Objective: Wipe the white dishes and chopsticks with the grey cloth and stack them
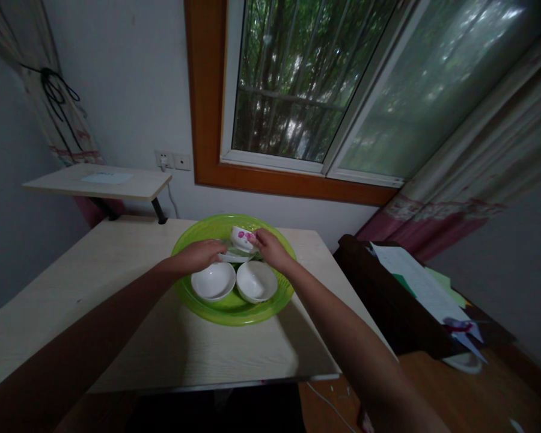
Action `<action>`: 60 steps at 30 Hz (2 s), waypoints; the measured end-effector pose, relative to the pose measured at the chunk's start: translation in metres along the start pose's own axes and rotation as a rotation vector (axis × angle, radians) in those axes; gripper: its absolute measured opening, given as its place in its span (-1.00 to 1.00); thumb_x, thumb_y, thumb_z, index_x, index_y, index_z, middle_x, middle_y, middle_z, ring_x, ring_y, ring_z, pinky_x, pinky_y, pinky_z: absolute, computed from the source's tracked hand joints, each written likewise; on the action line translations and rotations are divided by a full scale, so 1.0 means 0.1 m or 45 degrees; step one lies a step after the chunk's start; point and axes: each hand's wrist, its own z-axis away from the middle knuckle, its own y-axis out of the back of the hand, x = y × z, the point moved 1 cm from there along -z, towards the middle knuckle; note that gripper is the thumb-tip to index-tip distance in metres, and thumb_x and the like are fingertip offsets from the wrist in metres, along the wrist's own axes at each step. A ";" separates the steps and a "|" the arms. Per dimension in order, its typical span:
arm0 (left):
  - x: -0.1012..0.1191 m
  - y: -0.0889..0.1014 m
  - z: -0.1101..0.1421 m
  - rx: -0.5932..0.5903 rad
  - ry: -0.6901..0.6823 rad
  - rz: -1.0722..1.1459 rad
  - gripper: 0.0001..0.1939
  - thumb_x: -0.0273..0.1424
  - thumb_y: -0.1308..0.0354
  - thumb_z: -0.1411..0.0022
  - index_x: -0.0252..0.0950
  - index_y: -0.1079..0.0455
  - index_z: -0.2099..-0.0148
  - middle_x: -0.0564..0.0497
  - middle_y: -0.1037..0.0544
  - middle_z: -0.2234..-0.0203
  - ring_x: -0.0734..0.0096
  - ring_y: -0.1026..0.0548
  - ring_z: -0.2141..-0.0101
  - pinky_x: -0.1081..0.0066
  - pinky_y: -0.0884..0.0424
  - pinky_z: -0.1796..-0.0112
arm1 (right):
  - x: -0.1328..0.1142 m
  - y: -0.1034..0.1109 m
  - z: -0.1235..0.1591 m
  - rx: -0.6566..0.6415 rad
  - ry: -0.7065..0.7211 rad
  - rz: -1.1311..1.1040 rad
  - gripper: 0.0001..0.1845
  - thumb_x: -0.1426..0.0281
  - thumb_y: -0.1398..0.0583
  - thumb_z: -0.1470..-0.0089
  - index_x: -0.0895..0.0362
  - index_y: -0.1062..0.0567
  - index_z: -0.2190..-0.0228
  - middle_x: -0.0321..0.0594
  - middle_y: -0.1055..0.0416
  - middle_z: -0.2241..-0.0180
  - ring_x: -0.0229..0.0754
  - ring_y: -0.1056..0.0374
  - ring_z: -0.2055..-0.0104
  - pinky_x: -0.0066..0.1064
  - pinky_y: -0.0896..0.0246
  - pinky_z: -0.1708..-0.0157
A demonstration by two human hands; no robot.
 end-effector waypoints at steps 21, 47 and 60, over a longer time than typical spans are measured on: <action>0.03 -0.15 0.18 -0.157 0.553 -0.397 -0.44 -0.42 -0.20 -0.14 -0.45 -0.28 -0.19 -0.42 -0.57 0.07 -0.04 -0.57 0.06 0.21 -0.44 0.09 | 0.04 -0.37 -0.13 -0.257 -0.005 0.389 -0.78 0.32 -0.13 -0.31 0.19 -0.50 0.15 -0.08 -0.51 0.18 -0.15 -0.34 0.19 -0.39 -0.12 0.20; 0.04 0.34 0.25 0.018 0.430 -0.088 -0.66 -0.39 -0.04 -0.08 -0.26 -0.59 0.17 -0.13 -0.65 0.15 0.11 -0.55 0.12 0.31 -0.40 0.11 | -0.04 -0.26 -0.05 -0.470 0.316 0.347 -0.86 0.38 -0.40 -0.02 0.16 -0.62 0.34 -0.10 -0.37 0.07 -0.08 -0.29 0.02 -0.30 -0.18 0.02; -0.41 0.68 0.32 0.469 0.716 0.779 -0.63 -0.32 -0.14 0.10 -0.36 -0.52 0.21 -0.03 -0.58 0.48 0.28 -0.53 0.50 0.41 -0.43 0.47 | -0.23 -0.38 0.02 -0.472 0.509 0.607 -0.76 0.25 -0.39 -0.04 0.04 -0.64 0.21 -0.08 -0.40 -0.06 0.06 -0.24 -0.07 -0.16 -0.06 -0.06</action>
